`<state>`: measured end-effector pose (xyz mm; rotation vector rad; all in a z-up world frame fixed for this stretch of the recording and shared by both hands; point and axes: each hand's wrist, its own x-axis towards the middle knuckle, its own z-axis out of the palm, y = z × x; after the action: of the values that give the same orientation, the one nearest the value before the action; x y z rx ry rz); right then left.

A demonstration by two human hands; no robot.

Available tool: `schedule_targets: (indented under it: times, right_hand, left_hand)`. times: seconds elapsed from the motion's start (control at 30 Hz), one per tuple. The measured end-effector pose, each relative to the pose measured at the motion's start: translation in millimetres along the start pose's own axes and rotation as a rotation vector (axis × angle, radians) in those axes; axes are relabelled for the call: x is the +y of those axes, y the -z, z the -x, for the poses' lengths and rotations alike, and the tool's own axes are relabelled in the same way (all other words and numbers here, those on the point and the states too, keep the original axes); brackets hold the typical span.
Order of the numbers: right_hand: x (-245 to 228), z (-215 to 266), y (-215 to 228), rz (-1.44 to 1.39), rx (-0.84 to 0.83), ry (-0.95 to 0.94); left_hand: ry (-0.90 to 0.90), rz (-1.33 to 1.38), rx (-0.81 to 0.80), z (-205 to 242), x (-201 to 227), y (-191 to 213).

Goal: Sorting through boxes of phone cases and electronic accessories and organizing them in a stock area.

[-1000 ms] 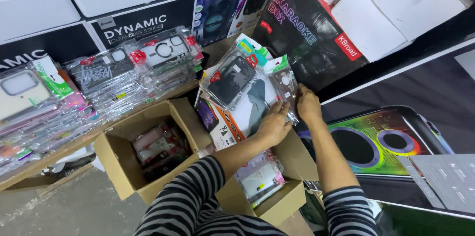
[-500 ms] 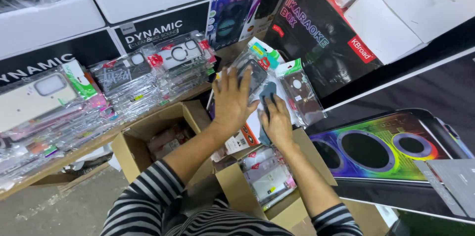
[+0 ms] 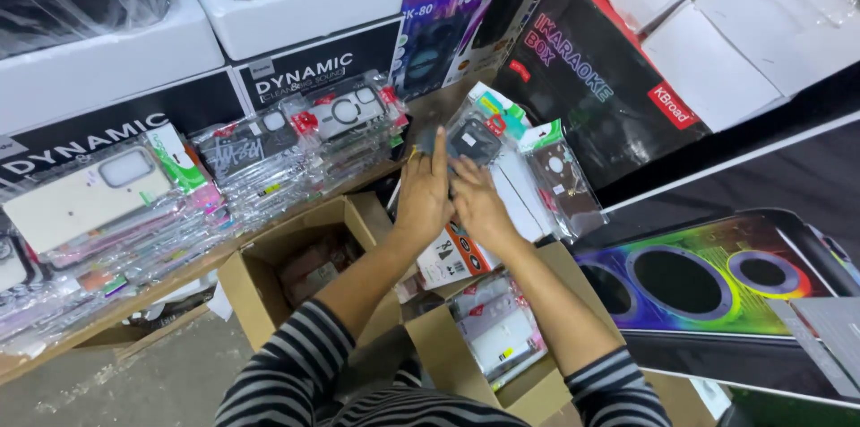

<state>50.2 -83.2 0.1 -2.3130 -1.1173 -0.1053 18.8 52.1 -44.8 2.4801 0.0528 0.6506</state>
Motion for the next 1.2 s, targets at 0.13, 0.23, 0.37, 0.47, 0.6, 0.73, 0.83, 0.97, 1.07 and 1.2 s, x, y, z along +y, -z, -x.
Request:
schedule_targets:
  times: [0.13, 0.23, 0.37, 0.47, 0.6, 0.73, 0.83, 0.97, 1.07, 1.2]
  right_hand:
    - [23, -35, 2, 0.018, -0.181, -0.092]
    - [74, -57, -8, 0.284, 0.024, 0.063]
    - [94, -74, -18, 0.191, 0.287, -0.136]
    - [89, -61, -26, 0.136, 0.411, -0.265]
    - [69, -32, -19, 0.138, 0.438, -0.348]
    - [85, -5, -4, 0.312, 0.395, -0.352]
    - [93, 11, 17, 0.290, 0.371, -0.400]
    - [98, 14, 41, -0.041, 0.570, -0.454]
    - [60, 0, 48, -0.287, 0.765, -0.387]
    - [23, -20, 1, -0.458, 0.726, 0.010]
  left_hand:
    - [-0.012, 0.098, 0.055, -1, -1, 16]
    - [0.069, 0.092, -0.063, 2, 4, 8]
    - [0.069, 0.001, -0.064, -1, 5, 2]
    - [0.050, -0.040, -0.032, 2, 4, -10]
    - [0.068, -0.031, -0.077, -1, 12, 5]
    - [0.065, -0.122, -0.104, -13, 13, 7]
    - [0.061, -0.079, -0.137, -26, 8, 10]
    - [0.156, 0.202, -0.203, -42, 13, 44]
    - [0.540, 0.755, -0.359, -54, 21, 58]
    - [1.071, 1.568, -0.424, -52, 9, 66]
